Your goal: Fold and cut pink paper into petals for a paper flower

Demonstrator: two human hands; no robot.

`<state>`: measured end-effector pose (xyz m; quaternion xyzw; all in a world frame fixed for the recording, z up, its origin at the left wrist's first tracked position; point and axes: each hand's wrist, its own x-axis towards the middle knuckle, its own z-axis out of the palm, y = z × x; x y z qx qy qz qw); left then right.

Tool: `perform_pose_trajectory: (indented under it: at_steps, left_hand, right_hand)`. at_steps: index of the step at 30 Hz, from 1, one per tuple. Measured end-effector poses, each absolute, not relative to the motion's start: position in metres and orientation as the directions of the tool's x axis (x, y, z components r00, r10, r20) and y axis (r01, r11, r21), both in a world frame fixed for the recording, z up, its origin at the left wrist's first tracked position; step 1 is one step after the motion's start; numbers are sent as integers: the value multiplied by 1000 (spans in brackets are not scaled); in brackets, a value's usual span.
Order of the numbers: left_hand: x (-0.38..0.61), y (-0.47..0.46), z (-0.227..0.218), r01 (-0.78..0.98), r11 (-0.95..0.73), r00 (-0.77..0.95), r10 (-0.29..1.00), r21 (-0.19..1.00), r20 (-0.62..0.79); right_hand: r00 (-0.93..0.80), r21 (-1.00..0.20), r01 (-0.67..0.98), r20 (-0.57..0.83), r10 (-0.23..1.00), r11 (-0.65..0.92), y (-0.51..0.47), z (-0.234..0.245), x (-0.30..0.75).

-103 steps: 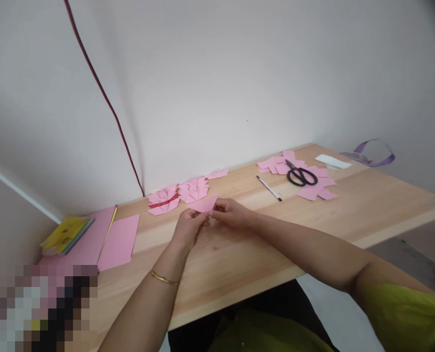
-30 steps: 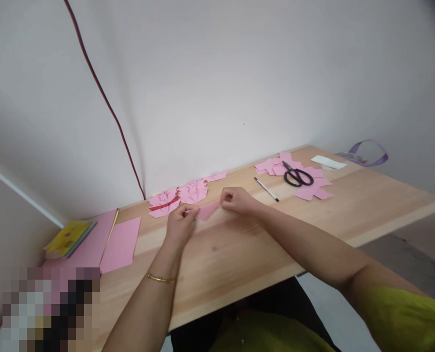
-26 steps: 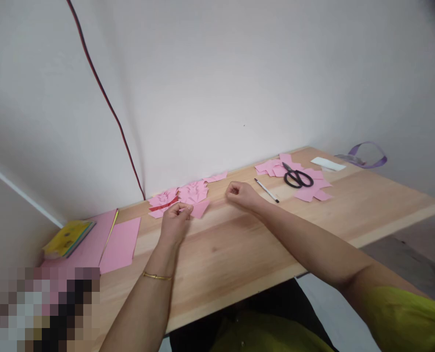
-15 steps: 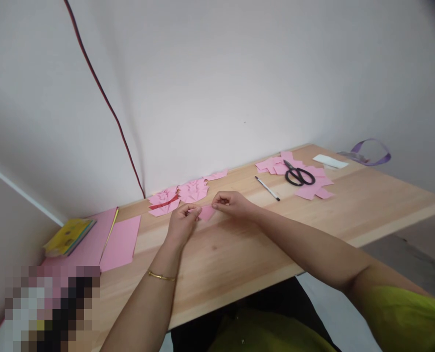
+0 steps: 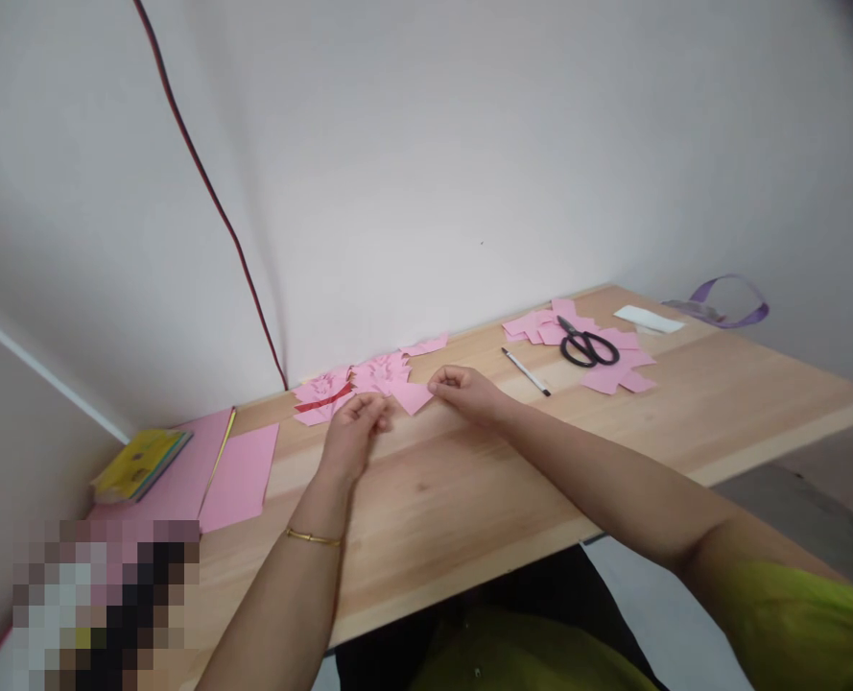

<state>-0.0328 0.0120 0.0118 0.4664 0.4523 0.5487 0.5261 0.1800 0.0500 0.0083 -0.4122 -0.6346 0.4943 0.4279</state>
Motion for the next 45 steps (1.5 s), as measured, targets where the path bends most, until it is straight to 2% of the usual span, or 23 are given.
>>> perform_pose_trajectory:
  at_steps: [3,5,10,13,17,22,27,33,39,43,45]
  left_hand:
    - [-21,6,5,-45,22,108,994,999,-17]
    - [-16,3,1,-14,41,111,993,999,-39]
    - [-13,2,0,-115,27,96,995,993,-16]
    - [-13,2,2,-141,32,119,993,989,-16]
    - [-14,2,3,-77,6,128,992,997,4]
    - [-16,3,5,-16,-15,83,996,1000,17]
    - [-16,4,5,-9,10,76,997,1000,-9]
    - [-19,5,2,14,3,65,998,1000,-4]
    - [-19,6,-2,-53,24,54,998,998,-21]
    - [-17,6,-1,-103,31,42,999,994,-27]
    - [-15,4,2,-111,39,64,997,993,-32]
  right_hand:
    - [-338,-971,100,174,925,219,48,7,176]
    - [-384,-968,67,200,902,243,46,7,174]
    - [-498,-984,-113,174,849,136,39,10,169]
    - [-580,-978,-134,210,787,162,33,10,164]
    - [-541,-966,-60,242,805,250,30,12,163]
    - [-412,-965,43,220,884,260,38,14,172]
    - [-424,-952,46,257,869,304,43,14,176]
    - [-398,-939,127,248,883,320,42,16,176]
    - [-348,-969,54,210,914,243,43,18,177]
    - [-461,-978,28,171,871,207,39,14,172]
    - [-540,-975,-51,208,816,215,35,11,167]
